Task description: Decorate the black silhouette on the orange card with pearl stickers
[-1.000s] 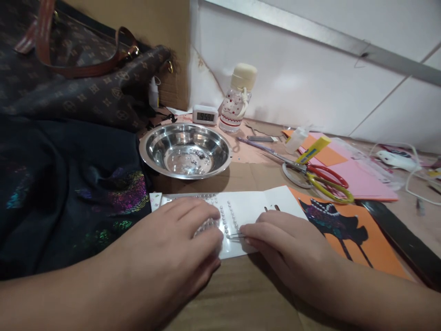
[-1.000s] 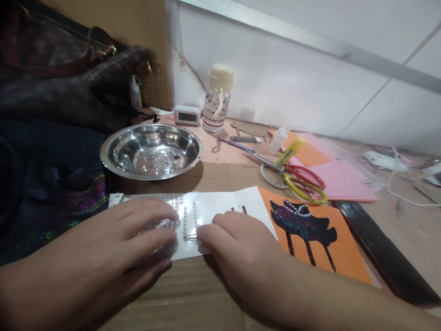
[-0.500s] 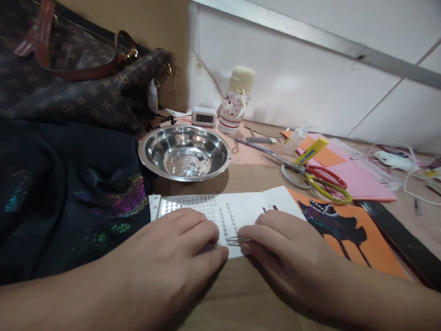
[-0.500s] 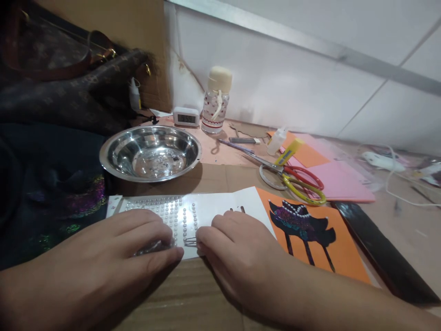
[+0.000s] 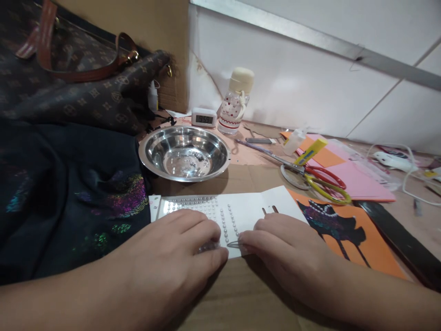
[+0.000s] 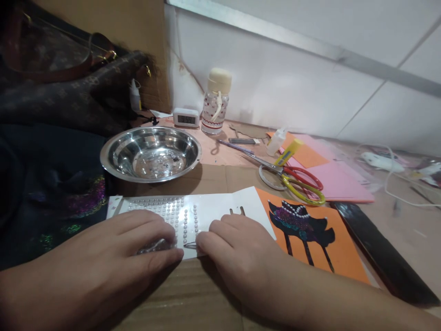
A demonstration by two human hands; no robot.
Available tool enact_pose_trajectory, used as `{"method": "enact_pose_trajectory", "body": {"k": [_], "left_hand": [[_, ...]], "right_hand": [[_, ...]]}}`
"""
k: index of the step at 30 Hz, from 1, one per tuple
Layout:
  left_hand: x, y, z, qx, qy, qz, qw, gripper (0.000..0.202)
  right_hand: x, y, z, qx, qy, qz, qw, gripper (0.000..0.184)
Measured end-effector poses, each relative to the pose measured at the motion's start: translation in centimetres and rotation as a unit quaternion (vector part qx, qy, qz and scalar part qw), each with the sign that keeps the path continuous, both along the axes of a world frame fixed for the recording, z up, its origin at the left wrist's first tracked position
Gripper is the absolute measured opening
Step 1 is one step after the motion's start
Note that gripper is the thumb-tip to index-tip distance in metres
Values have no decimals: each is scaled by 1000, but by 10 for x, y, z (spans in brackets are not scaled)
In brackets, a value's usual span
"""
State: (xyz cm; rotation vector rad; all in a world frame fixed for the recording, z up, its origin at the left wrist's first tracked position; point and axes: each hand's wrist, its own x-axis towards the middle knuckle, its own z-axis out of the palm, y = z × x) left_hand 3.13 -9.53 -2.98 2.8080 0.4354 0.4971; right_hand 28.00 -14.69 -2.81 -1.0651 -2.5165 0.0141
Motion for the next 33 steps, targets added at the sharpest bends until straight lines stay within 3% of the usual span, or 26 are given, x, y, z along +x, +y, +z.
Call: {"method": "enact_pose_trajectory", "body": {"k": [13,23,33], "left_hand": [[0,0,-1,2,9,6,1000,26],[0,-1,0,-13,11,3,1000,31],[2,0,0,-10,2,-2,1000,30]], "right_hand": [[-4,-5,8,-14,15,-10,1000,14],[-3,-3,3,-9,-14,-23,1000,20],[1,-2,7,22,-38,21,999,36]]}}
